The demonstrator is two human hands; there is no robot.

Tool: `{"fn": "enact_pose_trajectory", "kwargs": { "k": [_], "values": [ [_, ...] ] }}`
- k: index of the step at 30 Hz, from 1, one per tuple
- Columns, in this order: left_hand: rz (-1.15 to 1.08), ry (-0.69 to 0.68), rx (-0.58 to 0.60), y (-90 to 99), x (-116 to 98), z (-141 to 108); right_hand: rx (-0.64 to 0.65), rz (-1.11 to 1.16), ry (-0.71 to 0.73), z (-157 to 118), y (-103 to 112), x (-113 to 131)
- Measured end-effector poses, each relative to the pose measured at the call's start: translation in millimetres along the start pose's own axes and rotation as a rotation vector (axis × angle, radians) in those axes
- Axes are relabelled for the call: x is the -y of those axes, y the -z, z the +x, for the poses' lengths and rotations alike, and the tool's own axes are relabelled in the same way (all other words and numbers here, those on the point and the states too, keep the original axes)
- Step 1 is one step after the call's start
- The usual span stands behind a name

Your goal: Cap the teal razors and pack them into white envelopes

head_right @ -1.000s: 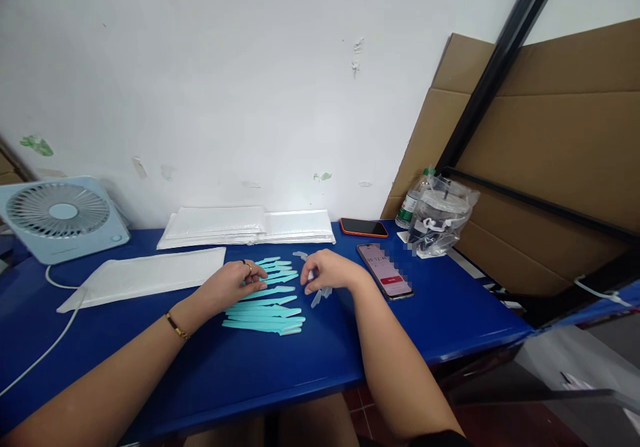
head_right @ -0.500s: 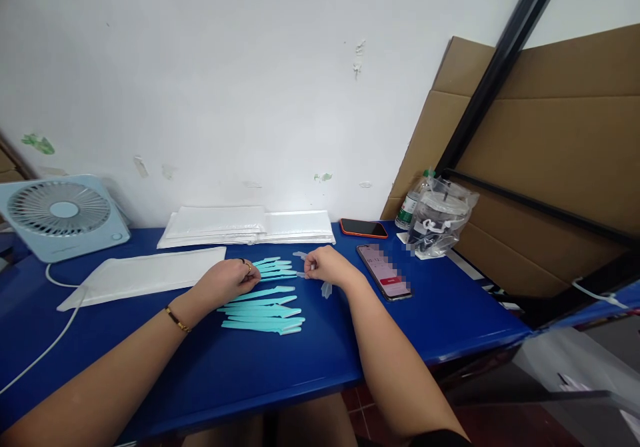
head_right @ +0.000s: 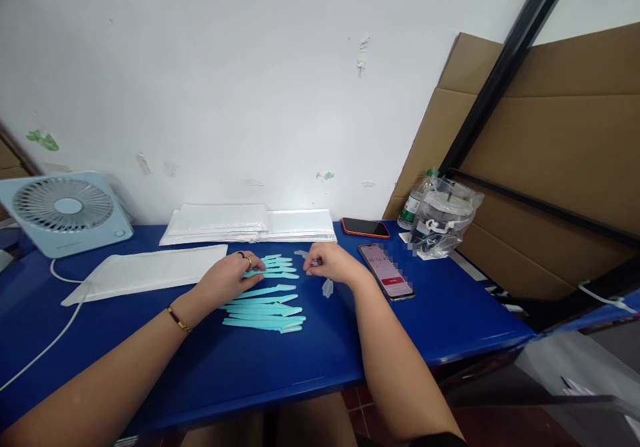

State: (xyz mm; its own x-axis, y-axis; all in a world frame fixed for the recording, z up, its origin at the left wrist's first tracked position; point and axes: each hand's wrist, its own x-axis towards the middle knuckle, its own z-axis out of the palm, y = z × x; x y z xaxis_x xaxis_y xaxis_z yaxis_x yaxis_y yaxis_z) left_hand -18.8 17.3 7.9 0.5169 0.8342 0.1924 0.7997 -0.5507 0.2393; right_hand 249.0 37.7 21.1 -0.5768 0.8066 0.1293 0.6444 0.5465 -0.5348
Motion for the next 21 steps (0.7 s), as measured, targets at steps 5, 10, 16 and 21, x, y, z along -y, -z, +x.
{"fn": "enact_pose_trajectory", "kwargs": {
  "k": [5,10,16,21],
  "values": [
    [-0.123,-0.106,0.190,0.7,-10,-6,0.266,-0.057,-0.152,-14,18,-9],
    [-0.085,-0.026,0.217,-3.5,-13,-7,0.256,-0.094,-0.136,-5,3,-12],
    [-0.055,-0.008,0.152,0.0,-15,-8,0.243,0.123,-0.144,-3,-1,-1],
    [-0.007,-0.009,0.114,3.9,-13,-6,0.241,0.207,-0.085,-5,1,9]
  ]
}}
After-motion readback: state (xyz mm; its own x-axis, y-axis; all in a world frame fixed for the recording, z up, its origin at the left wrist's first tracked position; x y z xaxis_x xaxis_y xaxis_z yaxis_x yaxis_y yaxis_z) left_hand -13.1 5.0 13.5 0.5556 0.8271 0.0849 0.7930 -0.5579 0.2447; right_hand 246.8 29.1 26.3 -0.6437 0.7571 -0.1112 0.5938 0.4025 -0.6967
